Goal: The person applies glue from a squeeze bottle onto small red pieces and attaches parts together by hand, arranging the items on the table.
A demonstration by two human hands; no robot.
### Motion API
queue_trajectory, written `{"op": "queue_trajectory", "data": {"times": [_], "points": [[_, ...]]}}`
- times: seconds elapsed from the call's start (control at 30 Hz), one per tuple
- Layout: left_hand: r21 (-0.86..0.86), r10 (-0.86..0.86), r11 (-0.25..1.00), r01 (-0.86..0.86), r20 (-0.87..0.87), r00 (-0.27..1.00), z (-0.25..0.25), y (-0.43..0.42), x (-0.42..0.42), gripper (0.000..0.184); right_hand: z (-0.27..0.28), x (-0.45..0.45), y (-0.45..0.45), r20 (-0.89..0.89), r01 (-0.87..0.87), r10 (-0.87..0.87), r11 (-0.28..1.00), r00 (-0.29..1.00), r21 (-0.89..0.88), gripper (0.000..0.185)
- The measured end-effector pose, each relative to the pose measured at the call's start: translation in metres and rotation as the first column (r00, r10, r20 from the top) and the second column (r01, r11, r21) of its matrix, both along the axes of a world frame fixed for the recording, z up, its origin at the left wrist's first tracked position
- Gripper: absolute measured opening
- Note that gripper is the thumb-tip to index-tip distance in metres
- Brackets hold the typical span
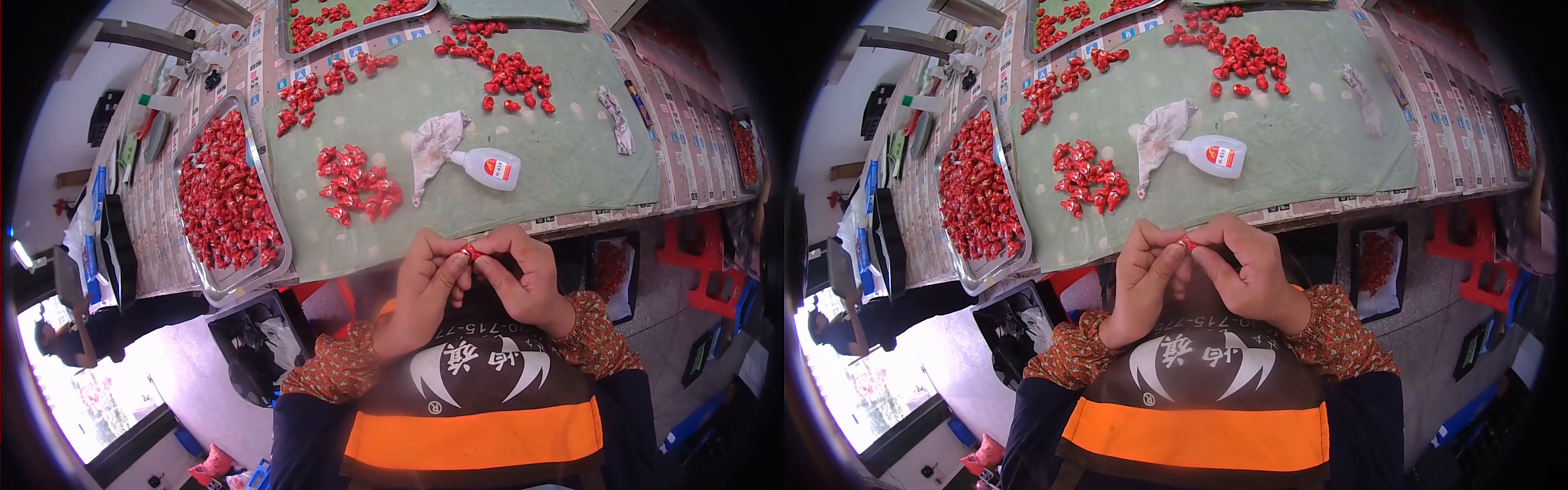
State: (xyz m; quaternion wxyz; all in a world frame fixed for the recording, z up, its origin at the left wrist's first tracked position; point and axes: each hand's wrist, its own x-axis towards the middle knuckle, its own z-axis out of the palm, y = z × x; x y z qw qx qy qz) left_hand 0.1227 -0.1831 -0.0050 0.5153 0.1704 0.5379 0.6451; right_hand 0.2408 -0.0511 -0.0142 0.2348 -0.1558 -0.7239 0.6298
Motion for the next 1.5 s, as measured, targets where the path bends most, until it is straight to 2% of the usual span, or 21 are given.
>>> {"op": "queue_trajectory", "data": {"times": [0.17,0.43,0.57,0.63,0.67,0.73,0.83,1.07,1.13,1.27,1.33,1.37,1.43,1.47,1.5], "points": [[-0.005,0.0,1.0,-0.001,-0.028,1.0,-0.001,0.0,0.003,0.013,-0.003,0.001,-0.003,-0.019,0.007,-0.008,0.999,1.0,-0.051,0.016],[-0.008,-0.007,1.0,0.006,-0.082,0.997,-0.004,0.002,0.005,0.013,-0.005,-0.001,-0.001,-0.091,0.022,-0.019,0.999,0.996,0.028,0.016],[0.026,-0.029,0.999,0.032,-0.104,0.994,0.001,0.002,-0.002,0.014,-0.002,-0.002,0.0,-0.091,0.013,-0.012,1.0,0.996,0.006,0.014],[-0.004,-0.088,0.996,0.089,-0.167,0.982,0.007,0.001,-0.008,0.016,-0.001,-0.004,0.0,-0.109,-0.058,0.034,0.973,0.993,-0.224,0.013],[-0.004,-0.089,0.996,0.089,-0.169,0.982,0.008,0.002,-0.009,0.016,-0.001,-0.004,0.0,-0.111,-0.059,0.034,0.973,0.993,-0.224,0.013],[0.005,-0.08,0.997,0.083,-0.171,0.982,0.01,0.002,-0.011,0.019,-0.001,-0.005,0.001,-0.118,-0.073,0.033,0.933,0.992,-0.353,0.013],[0.043,-0.067,0.996,0.077,-0.208,0.976,0.003,-0.001,-0.014,0.02,0.002,-0.003,0.004,-0.085,-0.091,0.059,0.889,0.995,-0.449,0.013],[0.009,-0.086,0.996,0.094,-0.341,0.936,0.003,0.0,-0.016,0.021,-0.001,-0.003,0.006,-0.049,-0.085,0.07,0.88,0.996,-0.467,0.011],[0.001,-0.097,0.994,0.108,-0.428,0.898,0.001,0.0,-0.017,0.021,-0.001,-0.003,0.006,-0.032,-0.074,0.067,0.902,0.997,-0.426,0.009],[0.013,-0.048,0.998,0.061,-0.446,0.894,0.003,0.002,-0.015,0.017,-0.002,-0.006,0.004,-0.049,-0.03,0.014,0.941,0.999,-0.336,0.008],[0.025,-0.021,0.999,0.036,-0.445,0.895,-0.002,0.001,-0.014,0.015,-0.006,-0.007,0.006,-0.062,0.0,-0.004,0.997,0.998,-0.075,0.008],[0.025,-0.012,0.999,0.026,-0.45,0.893,-0.005,0.001,-0.012,0.015,-0.005,-0.006,0.006,-0.068,-0.01,0.005,0.997,0.998,-0.074,0.008],[0.018,0.016,1.0,-0.008,-0.497,0.868,-0.008,0.002,-0.011,0.016,0.0,-0.008,0.003,-0.062,0.058,-0.055,0.997,0.997,0.051,0.009],[0.019,0.048,0.999,-0.044,-0.519,0.853,-0.007,0.003,-0.012,0.016,0.0,-0.01,0.002,-0.088,0.024,-0.019,0.998,0.996,0.05,0.009],[0.002,0.009,1.0,-0.01,-0.626,0.78,-0.006,0.004,-0.013,0.016,-0.001,-0.01,0.002,-0.083,0.049,-0.041,0.994,0.996,0.103,0.009]]}}
